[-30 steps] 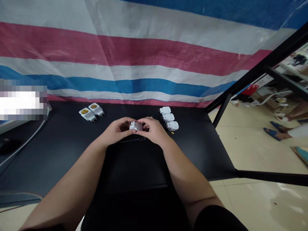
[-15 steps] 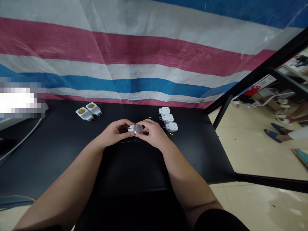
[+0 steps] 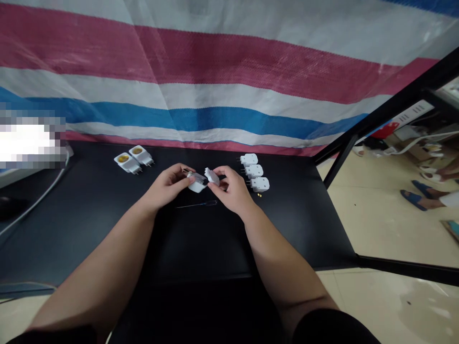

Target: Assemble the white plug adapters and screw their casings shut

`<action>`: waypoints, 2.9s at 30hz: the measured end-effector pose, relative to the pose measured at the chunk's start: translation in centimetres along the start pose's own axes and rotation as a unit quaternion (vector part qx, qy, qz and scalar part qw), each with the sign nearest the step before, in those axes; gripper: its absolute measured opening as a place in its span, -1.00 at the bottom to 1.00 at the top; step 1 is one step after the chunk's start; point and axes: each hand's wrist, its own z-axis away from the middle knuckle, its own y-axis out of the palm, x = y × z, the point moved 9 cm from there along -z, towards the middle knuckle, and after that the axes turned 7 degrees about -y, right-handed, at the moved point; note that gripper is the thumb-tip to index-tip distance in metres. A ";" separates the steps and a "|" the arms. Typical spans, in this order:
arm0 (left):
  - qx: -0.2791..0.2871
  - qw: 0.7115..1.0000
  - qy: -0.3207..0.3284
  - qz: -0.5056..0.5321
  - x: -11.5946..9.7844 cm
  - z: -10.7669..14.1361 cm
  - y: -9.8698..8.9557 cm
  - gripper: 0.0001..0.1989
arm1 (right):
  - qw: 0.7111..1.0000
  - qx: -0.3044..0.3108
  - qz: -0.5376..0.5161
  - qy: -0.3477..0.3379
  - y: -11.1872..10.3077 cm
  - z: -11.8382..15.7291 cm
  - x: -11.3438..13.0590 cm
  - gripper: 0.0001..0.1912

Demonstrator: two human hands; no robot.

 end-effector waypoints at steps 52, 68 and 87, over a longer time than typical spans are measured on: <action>0.117 0.963 -0.182 0.160 2.9 1.0 2.0 -0.52 | 0.988 0.017 0.062 -0.143 1.5 0.1 2.3 -0.89; 0.107 0.967 -0.130 0.191 2.2 0.5 1.7 -0.39 | 0.991 -0.047 -0.021 -0.123 1.5 0.3 2.3 -0.91; 0.094 0.979 -0.060 0.172 0.9 0.4 1.4 -0.40 | 0.990 -0.030 0.010 -0.136 1.5 0.4 2.7 -0.84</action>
